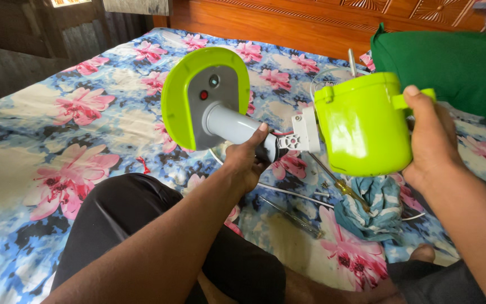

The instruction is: The person reassembles a disassembled electric fan on a bed. They connect the motor housing to the stand, route the power cord through the stand, and secure the motor to the stand using a screwdriver.

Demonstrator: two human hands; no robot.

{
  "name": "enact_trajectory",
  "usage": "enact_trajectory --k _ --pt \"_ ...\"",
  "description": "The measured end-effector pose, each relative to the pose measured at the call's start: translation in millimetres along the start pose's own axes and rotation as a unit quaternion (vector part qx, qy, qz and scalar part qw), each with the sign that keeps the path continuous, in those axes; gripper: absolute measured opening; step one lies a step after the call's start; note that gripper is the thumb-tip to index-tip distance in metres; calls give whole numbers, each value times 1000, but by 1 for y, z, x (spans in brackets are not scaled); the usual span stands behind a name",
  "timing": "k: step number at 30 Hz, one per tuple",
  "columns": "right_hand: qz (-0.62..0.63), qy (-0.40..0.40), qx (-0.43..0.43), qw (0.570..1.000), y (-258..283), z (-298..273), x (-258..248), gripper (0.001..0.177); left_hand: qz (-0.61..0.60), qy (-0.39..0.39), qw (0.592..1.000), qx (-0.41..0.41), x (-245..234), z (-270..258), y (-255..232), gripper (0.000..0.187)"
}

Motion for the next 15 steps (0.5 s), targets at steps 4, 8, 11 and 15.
enact_trajectory --k 4,8,11,15 --pt "-26 42 -139 989 36 -8 11 42 -27 17 999 -5 8 -4 1 60" --pt "-65 9 -225 972 61 -16 10 44 -58 31 998 -16 17 -8 3 61" --pt "-79 38 -279 956 77 -23 15 47 -94 45 994 -18 25 -7 3 59" --pt "-74 97 -347 930 94 -31 22 47 -110 25 992 -60 32 -3 15 56"
Point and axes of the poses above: each hand's wrist, its own z-axis towards the middle knuckle, its own x-axis out of the palm, y = z × x, the point moved 9 cm from there along z, towards the middle knuckle
